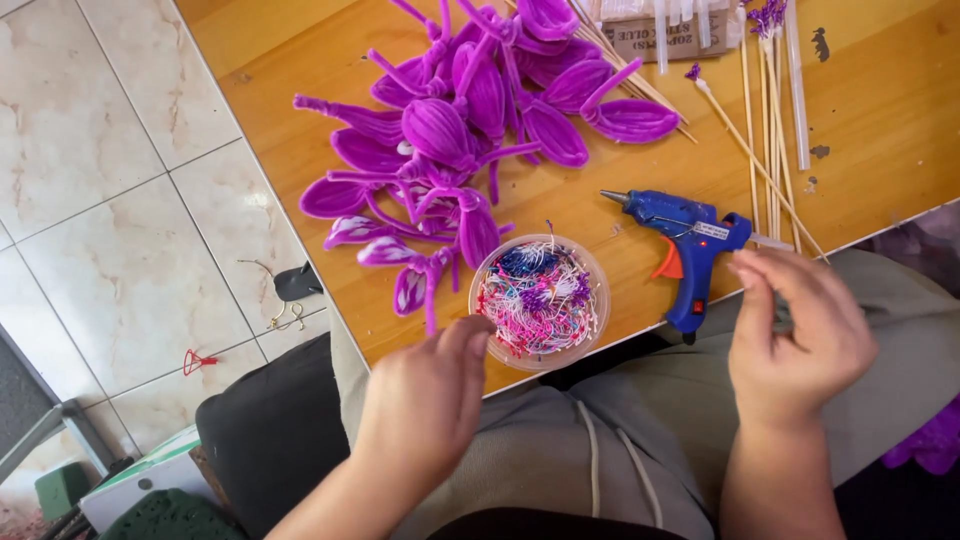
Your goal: The person shapes a purple pipe cleaner into a curved petal form by hand. They then use a thin wire to wrap and secure the base of the pipe cleaner, twisting it to hold the shape.
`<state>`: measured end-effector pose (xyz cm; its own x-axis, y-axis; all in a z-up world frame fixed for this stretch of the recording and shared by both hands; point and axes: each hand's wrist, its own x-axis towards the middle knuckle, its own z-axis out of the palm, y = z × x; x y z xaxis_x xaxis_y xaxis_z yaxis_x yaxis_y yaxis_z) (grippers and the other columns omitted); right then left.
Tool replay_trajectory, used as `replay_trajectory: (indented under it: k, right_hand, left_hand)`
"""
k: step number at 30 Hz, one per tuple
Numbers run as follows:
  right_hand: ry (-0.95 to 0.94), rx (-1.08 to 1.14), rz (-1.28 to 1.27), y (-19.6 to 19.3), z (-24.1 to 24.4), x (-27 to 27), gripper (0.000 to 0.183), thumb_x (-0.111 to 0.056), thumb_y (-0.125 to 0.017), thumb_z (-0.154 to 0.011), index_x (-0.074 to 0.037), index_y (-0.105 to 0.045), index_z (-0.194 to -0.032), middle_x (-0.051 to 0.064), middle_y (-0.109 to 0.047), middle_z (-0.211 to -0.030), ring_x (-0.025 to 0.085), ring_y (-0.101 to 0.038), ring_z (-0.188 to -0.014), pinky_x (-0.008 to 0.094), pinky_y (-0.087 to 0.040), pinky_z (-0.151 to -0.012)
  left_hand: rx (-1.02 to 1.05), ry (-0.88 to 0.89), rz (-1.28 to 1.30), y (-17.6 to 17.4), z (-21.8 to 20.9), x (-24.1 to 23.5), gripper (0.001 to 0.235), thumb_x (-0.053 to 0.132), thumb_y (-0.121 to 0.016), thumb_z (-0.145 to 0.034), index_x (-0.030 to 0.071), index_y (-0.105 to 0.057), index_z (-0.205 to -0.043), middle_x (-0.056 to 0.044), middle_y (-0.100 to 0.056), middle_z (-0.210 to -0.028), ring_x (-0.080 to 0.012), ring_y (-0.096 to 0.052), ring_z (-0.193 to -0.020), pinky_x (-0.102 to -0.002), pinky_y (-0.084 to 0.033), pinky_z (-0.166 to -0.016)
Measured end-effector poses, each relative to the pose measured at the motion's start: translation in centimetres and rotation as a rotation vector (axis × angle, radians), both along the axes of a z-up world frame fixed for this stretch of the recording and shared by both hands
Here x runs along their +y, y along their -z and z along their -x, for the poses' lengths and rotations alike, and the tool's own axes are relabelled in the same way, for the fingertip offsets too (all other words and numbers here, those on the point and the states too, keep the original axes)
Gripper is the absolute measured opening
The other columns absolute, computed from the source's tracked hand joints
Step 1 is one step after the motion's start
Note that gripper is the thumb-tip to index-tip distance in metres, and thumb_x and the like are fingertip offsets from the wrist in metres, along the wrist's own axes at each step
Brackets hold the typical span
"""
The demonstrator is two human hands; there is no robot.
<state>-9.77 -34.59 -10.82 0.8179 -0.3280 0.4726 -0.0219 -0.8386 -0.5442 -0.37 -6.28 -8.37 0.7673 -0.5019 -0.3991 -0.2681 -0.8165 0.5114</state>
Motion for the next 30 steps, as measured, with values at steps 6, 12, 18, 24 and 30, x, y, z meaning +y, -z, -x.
replay_trajectory:
  k: [6,12,18,24,30]
  right_hand:
    - [0.008,0.003,0.045,2.6,1.2,0.2,0.013,0.01,-0.077,-0.105,0.013,-0.073,-0.117,0.021,-0.076,-0.104,0.034,-0.075,-0.094,0.043,-0.058,-0.09]
    - [0.225,0.041,-0.132,3.3,3.4,-0.9,0.026,0.016,-0.089,-0.106,0.012,-0.063,-0.108,0.021,-0.064,-0.087,0.025,-0.059,-0.074,0.036,-0.05,-0.074]
    - [0.348,0.567,-0.003,3.1,1.7,0.7,0.045,-0.041,-0.094,-0.092,-0.01,-0.061,-0.087,-0.002,-0.06,-0.069,0.017,-0.057,-0.063,0.035,-0.043,-0.067]
    - [0.344,0.598,-0.019,2.8,1.0,1.0,0.048,-0.046,-0.092,-0.092,-0.011,-0.06,-0.084,-0.002,-0.053,-0.068,0.017,-0.05,-0.061,0.035,-0.04,-0.064]
    - [0.297,0.528,-0.109,2.9,2.6,0.4,0.032,-0.032,-0.087,-0.101,-0.007,-0.067,-0.098,-0.001,-0.056,-0.071,0.014,-0.049,-0.063,0.03,-0.04,-0.069]
  left_hand:
    - [0.021,0.195,0.314,-0.9,-0.2,-2.7,0.066,0.01,-0.05,-0.093,0.012,-0.035,-0.157,-0.013,-0.067,-0.117,-0.0427,-0.064,-0.088,-0.055,-0.052,-0.062]
    - [-0.512,0.151,0.51,-1.8,-2.8,-2.5,0.023,0.024,-0.077,-0.095,0.01,-0.068,-0.08,0.0,-0.059,-0.072,-0.0241,-0.052,-0.069,-0.037,-0.041,-0.061]
    - [-0.577,-0.147,0.361,0.0,-4.0,-0.6,0.01,0.017,-0.077,-0.093,0.01,-0.072,-0.089,-0.002,-0.067,-0.081,-0.0241,-0.06,-0.076,-0.037,-0.047,-0.069]
    - [-0.295,-0.396,0.326,2.5,-7.1,-1.9,0.024,0.036,-0.082,-0.083,0.015,-0.079,-0.096,0.005,-0.067,-0.07,-0.0148,-0.062,-0.069,-0.033,-0.05,-0.068]
    - [0.009,-0.45,0.594,1.0,-7.4,-1.7,0.013,0.009,-0.072,-0.085,0.016,-0.061,-0.083,0.003,-0.052,-0.083,-0.0088,-0.048,-0.072,-0.025,-0.039,-0.062]
